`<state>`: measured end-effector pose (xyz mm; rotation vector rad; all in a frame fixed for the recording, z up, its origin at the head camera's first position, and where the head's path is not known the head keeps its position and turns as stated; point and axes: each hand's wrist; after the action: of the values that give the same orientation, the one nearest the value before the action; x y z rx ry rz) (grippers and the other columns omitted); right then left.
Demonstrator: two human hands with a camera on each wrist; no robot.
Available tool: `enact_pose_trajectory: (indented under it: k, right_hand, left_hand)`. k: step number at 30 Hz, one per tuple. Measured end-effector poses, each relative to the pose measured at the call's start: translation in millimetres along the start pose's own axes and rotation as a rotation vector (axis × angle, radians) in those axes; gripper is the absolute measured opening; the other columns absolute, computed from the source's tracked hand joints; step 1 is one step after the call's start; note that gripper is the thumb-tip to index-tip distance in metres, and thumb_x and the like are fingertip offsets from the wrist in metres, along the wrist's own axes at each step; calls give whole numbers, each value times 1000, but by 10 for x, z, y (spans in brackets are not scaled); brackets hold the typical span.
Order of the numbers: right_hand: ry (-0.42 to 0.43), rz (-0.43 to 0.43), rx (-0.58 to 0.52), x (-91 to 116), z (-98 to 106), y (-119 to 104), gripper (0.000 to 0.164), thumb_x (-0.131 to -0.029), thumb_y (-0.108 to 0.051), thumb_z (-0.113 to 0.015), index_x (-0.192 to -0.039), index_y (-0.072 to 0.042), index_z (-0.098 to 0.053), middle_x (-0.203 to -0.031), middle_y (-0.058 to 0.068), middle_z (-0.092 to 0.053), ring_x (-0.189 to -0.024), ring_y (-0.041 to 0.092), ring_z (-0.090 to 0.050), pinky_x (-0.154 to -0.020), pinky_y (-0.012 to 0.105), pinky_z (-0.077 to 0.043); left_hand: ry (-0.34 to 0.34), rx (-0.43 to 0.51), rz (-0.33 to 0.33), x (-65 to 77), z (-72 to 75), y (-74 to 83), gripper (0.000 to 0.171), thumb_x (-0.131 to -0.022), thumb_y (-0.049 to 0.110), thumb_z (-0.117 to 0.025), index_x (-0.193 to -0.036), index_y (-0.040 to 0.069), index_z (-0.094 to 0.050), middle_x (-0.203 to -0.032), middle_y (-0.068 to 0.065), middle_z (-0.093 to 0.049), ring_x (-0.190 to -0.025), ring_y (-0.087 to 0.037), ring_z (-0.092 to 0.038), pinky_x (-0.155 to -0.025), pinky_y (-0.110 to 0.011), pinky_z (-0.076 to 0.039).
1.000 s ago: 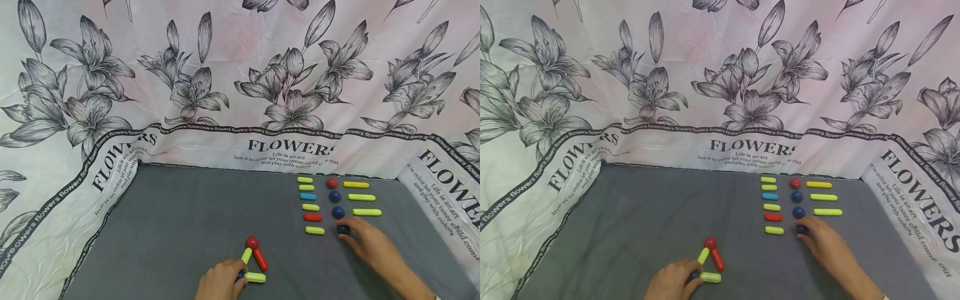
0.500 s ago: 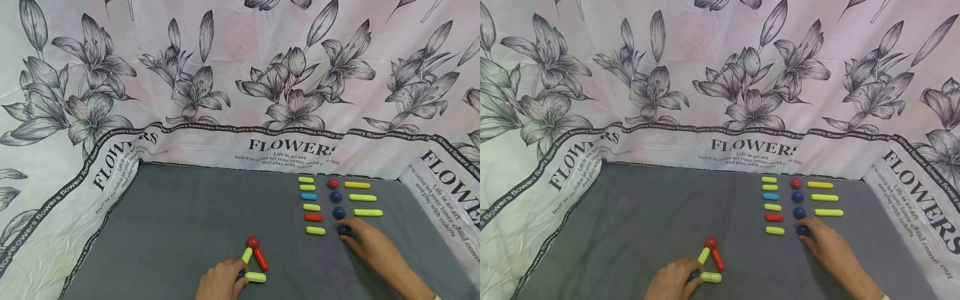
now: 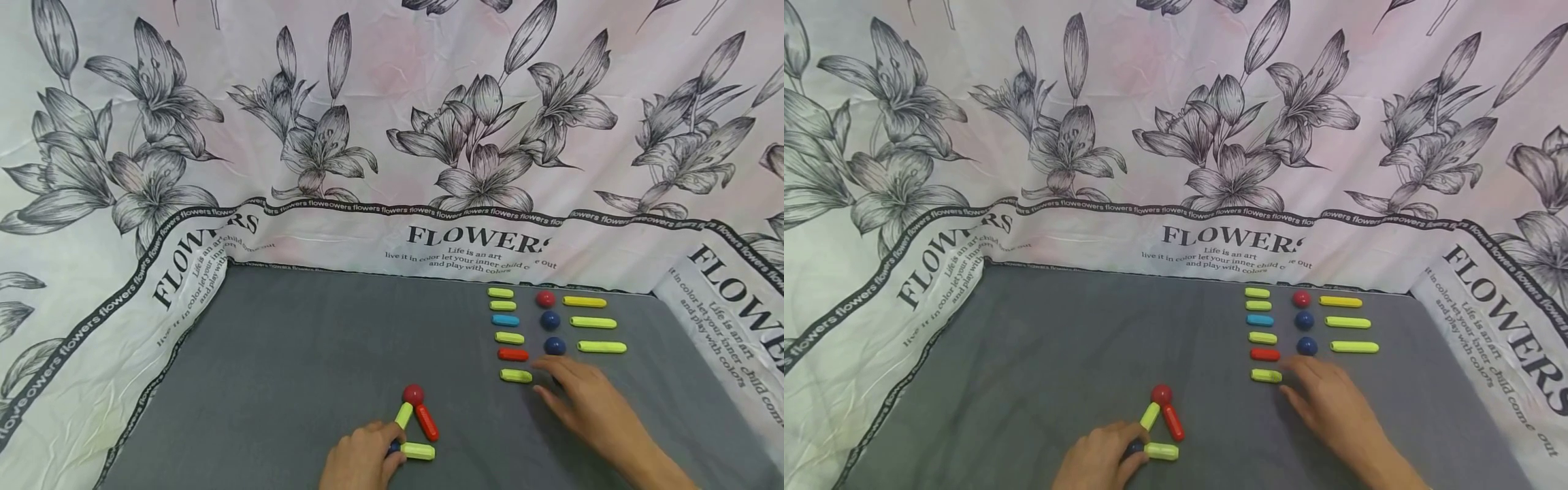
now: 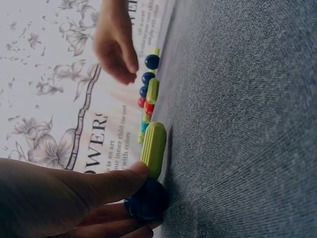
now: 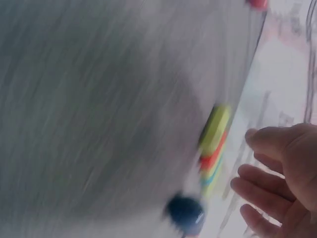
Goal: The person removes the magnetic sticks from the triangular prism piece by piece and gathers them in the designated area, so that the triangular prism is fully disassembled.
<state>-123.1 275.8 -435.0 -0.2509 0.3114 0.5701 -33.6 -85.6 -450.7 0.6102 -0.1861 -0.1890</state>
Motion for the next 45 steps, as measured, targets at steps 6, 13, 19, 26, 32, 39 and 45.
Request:
enact_pose_trajectory:
  k: [6,13,19,26,32,39,45]
  right_hand:
    - [-56,108,-67,-47,-121,-580,43,-83,-24,-93,-121,-23,-74,-117,-13,-71,-102,8,-69,-85,41,-60]
    - [-170,269,-281,-49,-304,-1071,37,-93,-28,-85,-127,-26,-70,-118,-19,-67,-101,2,-64,-85,33,-59]
    - [-334,329,-346,-110,-400,-1248,31,-102,-29,-74,-132,-23,-69,-118,-13,-67,-99,2,-60,-84,30,-57]
    - [-276,359,-289,-130,-495,-1317,31,-96,-27,-81,-125,-22,-72,-110,-14,-64,-89,0,-54,-75,22,-51]
    - [-332,344,-284,-148,-517,-1360,30,-92,-26,-85,-119,-21,-74,-100,-14,-60,-81,-2,-49,-71,19,-48]
    - [-476,216,-281,-127,-454,-1369,23,-94,-31,-83,-113,-23,-73,-99,-17,-56,-81,-2,-49,-72,24,-51]
    - [-545,156,-297,-101,-438,-1366,24,-97,-36,-80,-116,-23,-72,-94,-19,-53,-80,-4,-47,-71,24,-50]
  left_hand:
    - [-34,5,19,5,36,-1,17,-85,24,-89,-96,22,-75,-79,9,-64,-57,-5,-55,-50,-29,-47]
    - [-128,-110,9,15,39,23,37,-82,12,-91,-113,26,-76,-109,4,-74,-74,-17,-71,-59,-34,-56]
    - [-106,-132,-36,39,13,36,41,-82,11,-90,-117,28,-76,-114,6,-75,-74,-16,-71,-56,-32,-55]
    - [-69,-175,-56,25,-1,82,42,-80,19,-92,-118,29,-76,-104,7,-75,-71,-14,-69,-55,-32,-53]
    - [32,-326,-132,47,-52,90,39,-73,33,-96,-107,29,-77,-81,11,-66,-55,-7,-53,-49,-27,-43]
    - [34,-360,-152,16,-93,143,41,-73,43,-94,-108,30,-76,-78,11,-61,-55,-4,-49,-51,-26,-37]
    - [44,-387,-145,7,-143,193,41,-74,48,-92,-106,27,-76,-74,8,-58,-53,-6,-48,-51,-26,-37]
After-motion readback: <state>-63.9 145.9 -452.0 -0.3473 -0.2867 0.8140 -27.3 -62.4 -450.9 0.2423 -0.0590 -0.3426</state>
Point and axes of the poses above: each hand's wrist, its own x-axis away from the middle knuckle, its own z-axis out of the back of the hand, y = z × x
